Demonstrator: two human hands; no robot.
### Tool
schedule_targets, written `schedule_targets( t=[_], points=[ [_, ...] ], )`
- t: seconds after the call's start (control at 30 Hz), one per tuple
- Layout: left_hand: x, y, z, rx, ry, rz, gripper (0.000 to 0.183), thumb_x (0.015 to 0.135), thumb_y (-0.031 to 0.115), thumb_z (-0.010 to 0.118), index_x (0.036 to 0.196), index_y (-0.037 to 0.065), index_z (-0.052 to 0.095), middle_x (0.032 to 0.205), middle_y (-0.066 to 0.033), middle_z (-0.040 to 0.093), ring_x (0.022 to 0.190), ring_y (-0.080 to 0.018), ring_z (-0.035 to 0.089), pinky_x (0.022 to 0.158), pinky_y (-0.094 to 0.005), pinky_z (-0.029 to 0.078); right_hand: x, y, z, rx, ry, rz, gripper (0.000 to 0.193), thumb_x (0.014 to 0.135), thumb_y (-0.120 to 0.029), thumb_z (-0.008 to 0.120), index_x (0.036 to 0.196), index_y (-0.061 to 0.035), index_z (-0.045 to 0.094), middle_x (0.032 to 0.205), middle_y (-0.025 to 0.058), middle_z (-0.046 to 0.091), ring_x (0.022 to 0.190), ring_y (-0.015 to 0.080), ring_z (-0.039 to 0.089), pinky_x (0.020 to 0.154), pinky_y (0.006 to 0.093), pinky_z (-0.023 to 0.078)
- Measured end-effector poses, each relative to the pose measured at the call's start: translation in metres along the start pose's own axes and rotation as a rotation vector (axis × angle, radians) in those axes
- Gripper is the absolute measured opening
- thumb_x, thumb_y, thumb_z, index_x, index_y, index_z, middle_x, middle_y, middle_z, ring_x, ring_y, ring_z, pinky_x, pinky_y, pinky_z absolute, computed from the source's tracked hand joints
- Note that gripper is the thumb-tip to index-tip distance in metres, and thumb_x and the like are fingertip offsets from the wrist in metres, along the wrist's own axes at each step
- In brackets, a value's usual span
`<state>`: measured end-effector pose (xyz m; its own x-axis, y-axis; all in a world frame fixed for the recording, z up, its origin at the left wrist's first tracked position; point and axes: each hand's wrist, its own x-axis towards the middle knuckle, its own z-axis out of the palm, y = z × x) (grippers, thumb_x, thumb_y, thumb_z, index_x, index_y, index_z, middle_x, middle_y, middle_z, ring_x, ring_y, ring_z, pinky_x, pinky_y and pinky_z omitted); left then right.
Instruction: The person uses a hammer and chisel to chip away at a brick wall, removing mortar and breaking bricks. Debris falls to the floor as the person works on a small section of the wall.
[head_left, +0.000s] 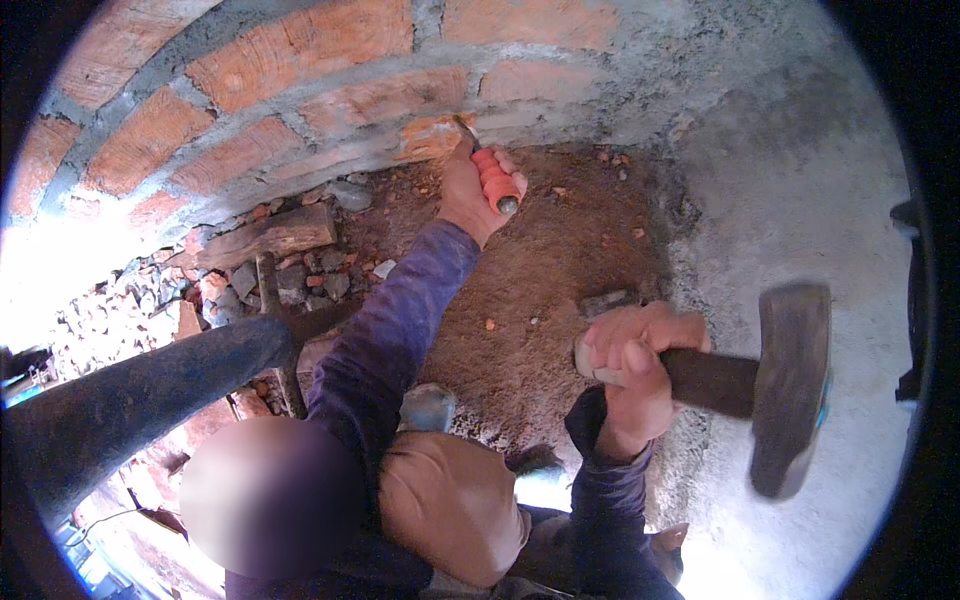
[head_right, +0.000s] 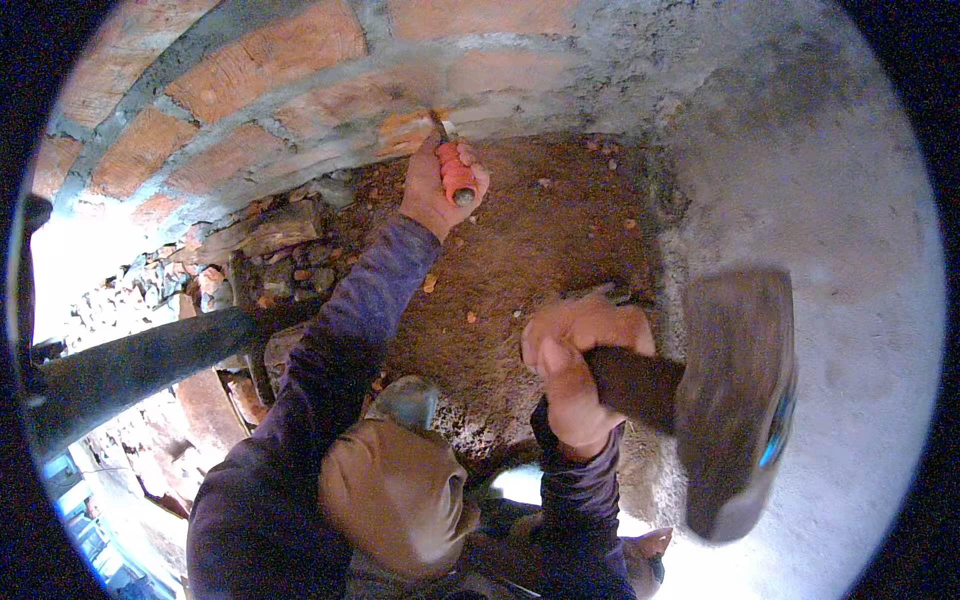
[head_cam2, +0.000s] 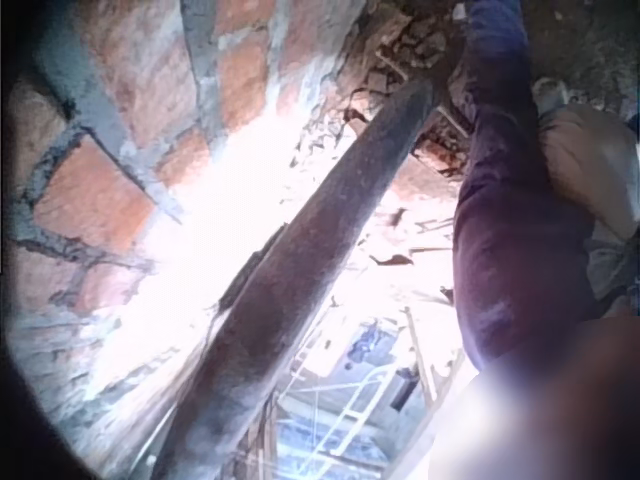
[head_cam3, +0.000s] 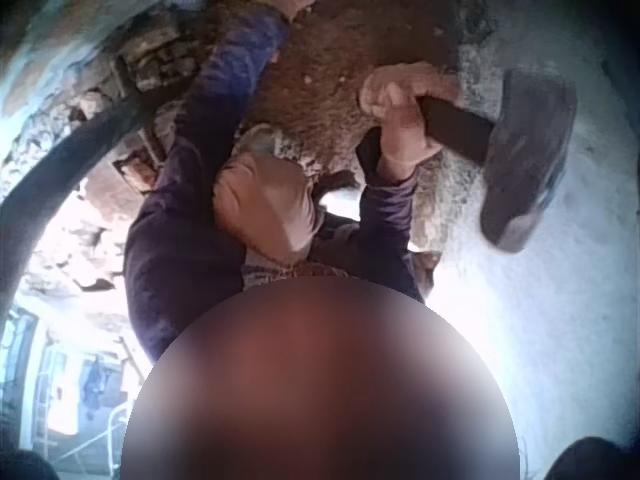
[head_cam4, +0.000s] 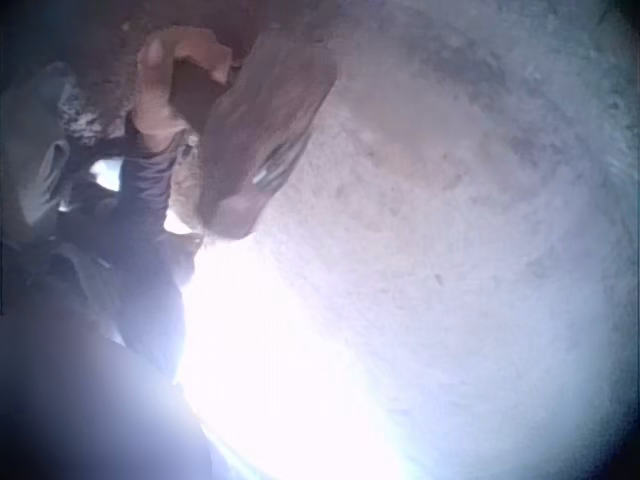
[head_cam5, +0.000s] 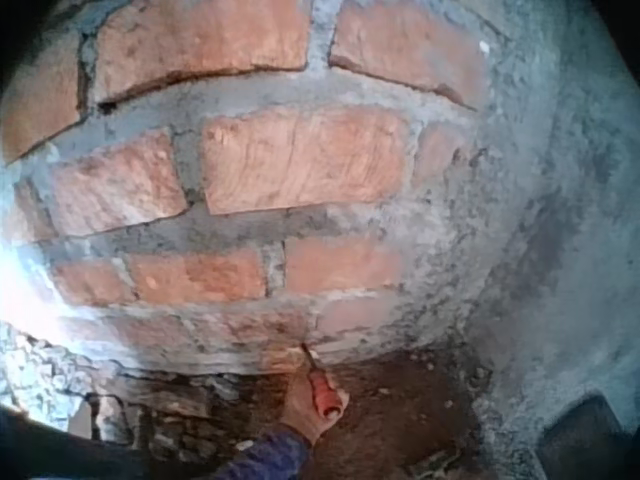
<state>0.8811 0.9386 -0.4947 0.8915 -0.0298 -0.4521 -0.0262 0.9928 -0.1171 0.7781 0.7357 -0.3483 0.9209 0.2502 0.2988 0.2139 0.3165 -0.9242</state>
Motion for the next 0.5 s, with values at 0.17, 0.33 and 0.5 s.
schedule_targets(
  t=[0.17, 0.33, 0.5],
  points=[
    [0.006, -0.007, 0.001, 0.021, -0.014, 0.076, 0.042, 0.094, 0.046, 0.04, 0.08, 0.009, 0.052, 0.062, -0.0041, 0.053, 0.054, -0.0214, 0.052, 0.062, -0.041, 0.048, -0.005, 0.073, -0.006, -0.914, -0.244, 0.339, 0.01, 0.076, -0.009, 0.065, 0.08, -0.005, 0.056, 0.071, 0.0051, 0.057, 0.061, 0.0168, 0.055, 0.056, 0.0323, 0.044],
    [0.006, -0.006, -0.005, 0.195, 0.058, 0.156, 0.044, 0.093, 0.049, 0.041, 0.076, 0.009, 0.051, 0.06, -0.0051, 0.052, 0.052, -0.0227, 0.049, 0.065, -0.0422, 0.047, -0.025, 0.083, -0.007, -0.628, -0.202, 0.741, 0.012, 0.079, -0.009, 0.063, 0.09, -0.0046, 0.059, 0.077, 0.0057, 0.058, 0.063, 0.0139, 0.053, 0.055, 0.0296, 0.042],
    [0.008, -0.003, -0.001, -0.026, -0.021, 0.04, 0.043, 0.091, 0.049, 0.043, 0.074, 0.009, 0.048, 0.058, -0.0043, 0.049, 0.05, -0.023, 0.048, 0.066, -0.0435, 0.046, -0.014, 0.009, 0.002, -0.2, 0.014, 0.108, 0.006, 0.078, -0.007, 0.059, 0.079, -0.0054, 0.053, 0.062, 0.0057, 0.052, 0.053, 0.0136, 0.048, 0.048, 0.029, 0.04]
  ],
)
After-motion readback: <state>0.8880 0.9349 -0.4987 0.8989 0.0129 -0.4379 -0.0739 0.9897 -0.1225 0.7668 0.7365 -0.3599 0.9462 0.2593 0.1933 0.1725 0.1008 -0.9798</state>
